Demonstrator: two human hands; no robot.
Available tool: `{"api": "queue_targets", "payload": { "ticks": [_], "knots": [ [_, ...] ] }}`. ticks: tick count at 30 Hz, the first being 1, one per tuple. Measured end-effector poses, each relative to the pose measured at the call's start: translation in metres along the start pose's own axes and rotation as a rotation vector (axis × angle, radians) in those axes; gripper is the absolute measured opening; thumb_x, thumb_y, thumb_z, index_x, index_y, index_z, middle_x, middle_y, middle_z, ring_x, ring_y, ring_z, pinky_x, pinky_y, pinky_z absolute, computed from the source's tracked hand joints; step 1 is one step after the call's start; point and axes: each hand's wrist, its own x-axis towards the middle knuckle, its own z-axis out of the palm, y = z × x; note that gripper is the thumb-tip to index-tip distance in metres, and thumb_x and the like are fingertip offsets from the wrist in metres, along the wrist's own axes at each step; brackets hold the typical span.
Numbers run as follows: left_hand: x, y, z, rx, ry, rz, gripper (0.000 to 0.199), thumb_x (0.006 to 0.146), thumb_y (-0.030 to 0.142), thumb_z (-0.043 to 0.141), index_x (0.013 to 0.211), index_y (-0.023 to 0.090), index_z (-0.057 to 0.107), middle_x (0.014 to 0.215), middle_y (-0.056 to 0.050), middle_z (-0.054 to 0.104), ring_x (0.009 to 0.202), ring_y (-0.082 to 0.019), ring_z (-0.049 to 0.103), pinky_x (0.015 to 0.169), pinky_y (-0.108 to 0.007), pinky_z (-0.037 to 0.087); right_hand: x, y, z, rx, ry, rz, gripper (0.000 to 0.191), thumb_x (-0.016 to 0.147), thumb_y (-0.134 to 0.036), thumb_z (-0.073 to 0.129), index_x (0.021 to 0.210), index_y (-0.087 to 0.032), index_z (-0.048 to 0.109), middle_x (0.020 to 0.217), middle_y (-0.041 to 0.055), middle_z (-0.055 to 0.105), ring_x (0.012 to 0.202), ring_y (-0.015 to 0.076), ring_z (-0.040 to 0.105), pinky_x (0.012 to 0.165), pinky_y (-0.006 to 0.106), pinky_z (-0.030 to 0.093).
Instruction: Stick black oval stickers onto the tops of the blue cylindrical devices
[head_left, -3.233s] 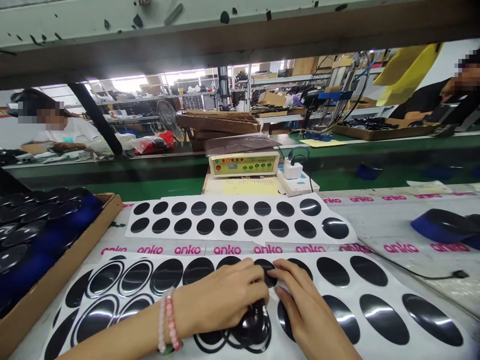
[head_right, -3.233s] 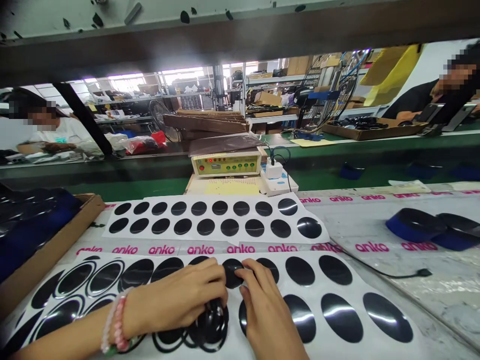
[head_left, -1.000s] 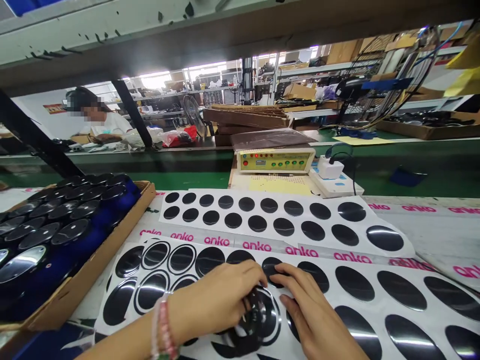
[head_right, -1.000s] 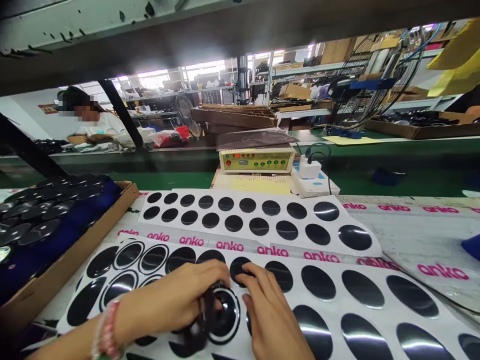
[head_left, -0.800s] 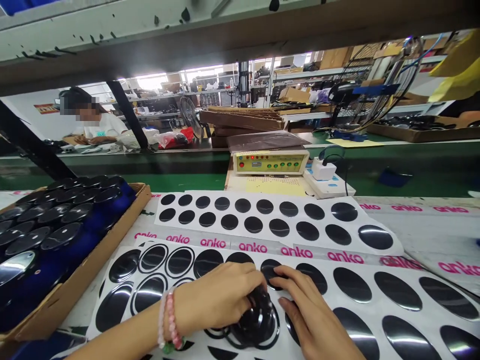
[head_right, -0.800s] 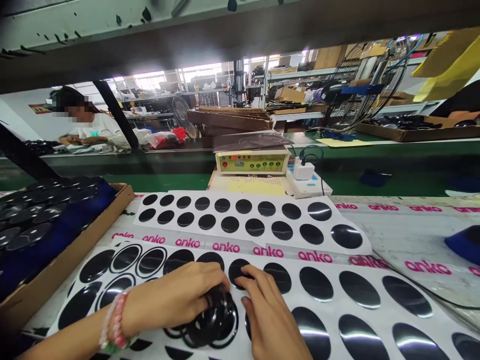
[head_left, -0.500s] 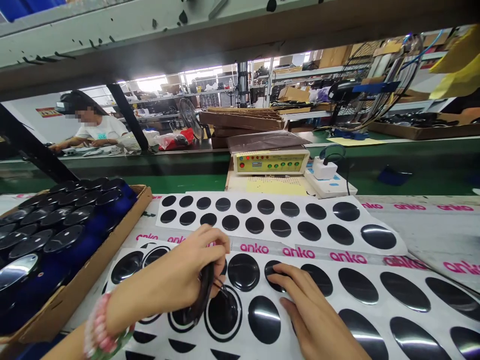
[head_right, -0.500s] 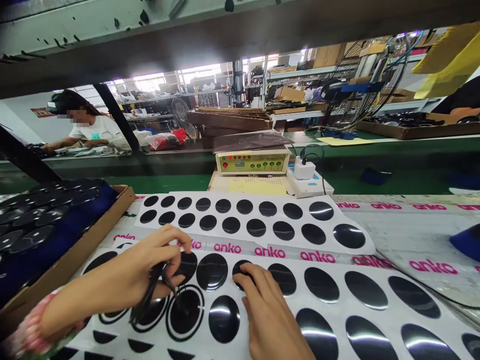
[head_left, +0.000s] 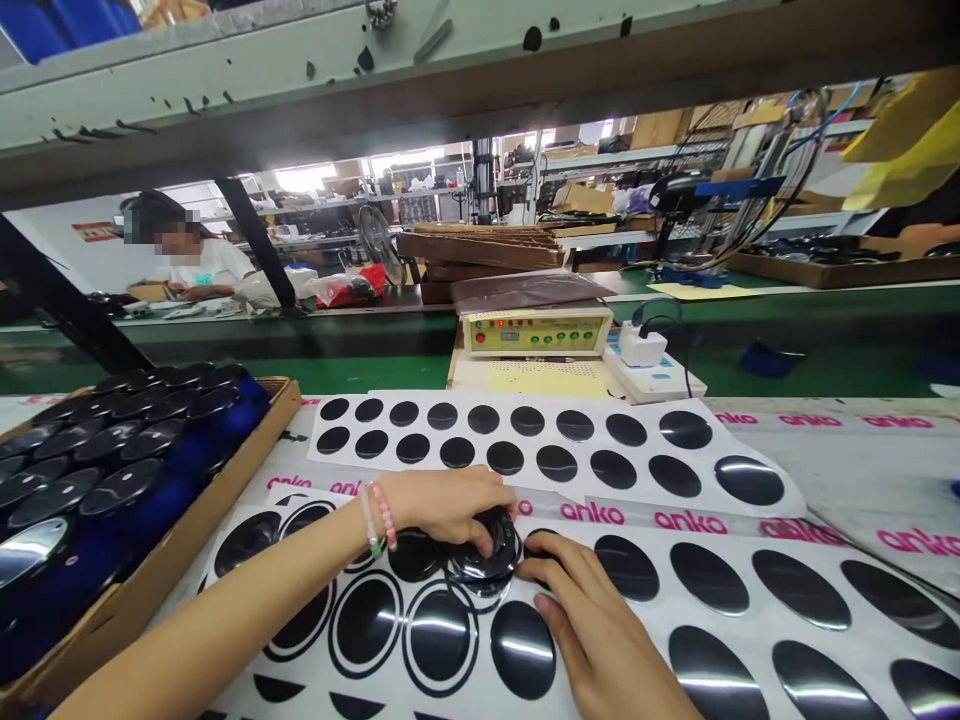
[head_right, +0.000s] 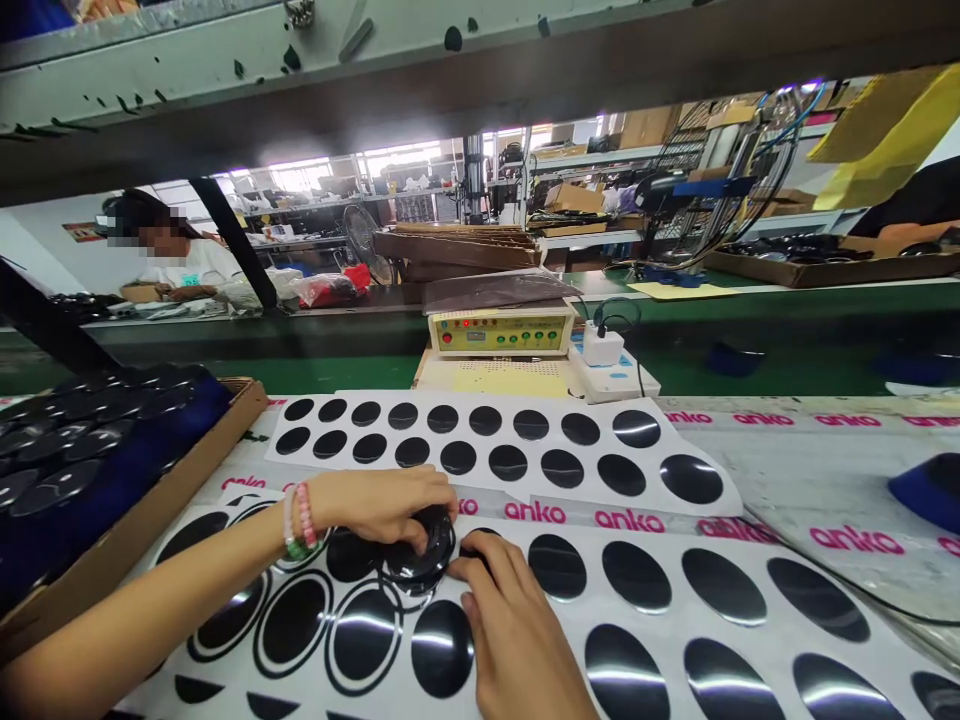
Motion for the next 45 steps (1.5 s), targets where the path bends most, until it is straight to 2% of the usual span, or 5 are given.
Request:
{"api": "queue_targets", "payload": {
  "ticks": [7,16,26,35,45],
  "knots": [
    [-0.02,0.009,0.004,-0.07,0.146,0.072,0.029,0.071,-0.007,0.049,0.085,0.018,0.054,0.09,-0.003,0.055,0.095,-0.019,0.049,0.085,-0.03,0.041,-0.001,0.0,0.003,0.002,0.004,0.02,0.028,0.091,-0.014,0.036,0.107,-0.025,0.057,0.119,0.0073,0.055,0.112,0.0206,0.052,0.089,0.037,0.051],
    [-0.115,0.017,0.025,-0.511,0.804,0.017,0.022,0.085,0.006,0.043,0.079,0.023,0.031,0.079,0.003,0.041,0.07,-0.011,0.049,0.064,-0.025,0.046,-0.001,0.005,0.003,-0.057,0.008,-0.026,0.031,0.09,-0.013,0.038,0.11,-0.025,0.058,0.121,0.0078,0.056,0.113,0.0217,0.054,0.087,0.036,0.053],
    [-0.084,0.046,0.046,-0.202,0.305,-0.164,0.061,0.066,-0.009,0.043,0.115,0.026,0.049,0.106,-0.003,0.054,0.096,-0.017,0.052,0.085,-0.028,0.044,-0.005,0.0,0.008,-0.13,0.029,-0.091,0.029,0.094,-0.021,0.037,0.113,-0.024,0.059,0.126,0.0063,0.057,0.117,0.0196,0.054,0.09,0.032,0.053],
    [-0.077,0.042,0.048,-0.001,0.199,-0.233,0.047,0.062,-0.007,0.041,0.098,0.02,0.052,0.094,-0.004,0.055,0.094,-0.019,0.05,0.08,-0.028,0.045,-0.007,0.005,0.007,-0.194,0.056,-0.131,0.026,0.092,-0.027,0.045,0.111,-0.023,0.063,0.122,0.0081,0.061,0.111,0.0228,0.06,0.087,0.034,0.056],
    [-0.08,0.044,0.054,-0.074,0.323,-0.205,0.04,0.061,-0.008,0.039,0.087,0.02,0.048,0.097,-0.003,0.052,0.096,-0.019,0.047,0.082,-0.028,0.044,-0.009,0.005,0.008,-0.207,0.082,-0.147,0.025,0.091,-0.026,0.046,0.11,-0.025,0.062,0.119,0.0069,0.062,0.108,0.0215,0.061,0.084,0.031,0.057]
  ]
}}
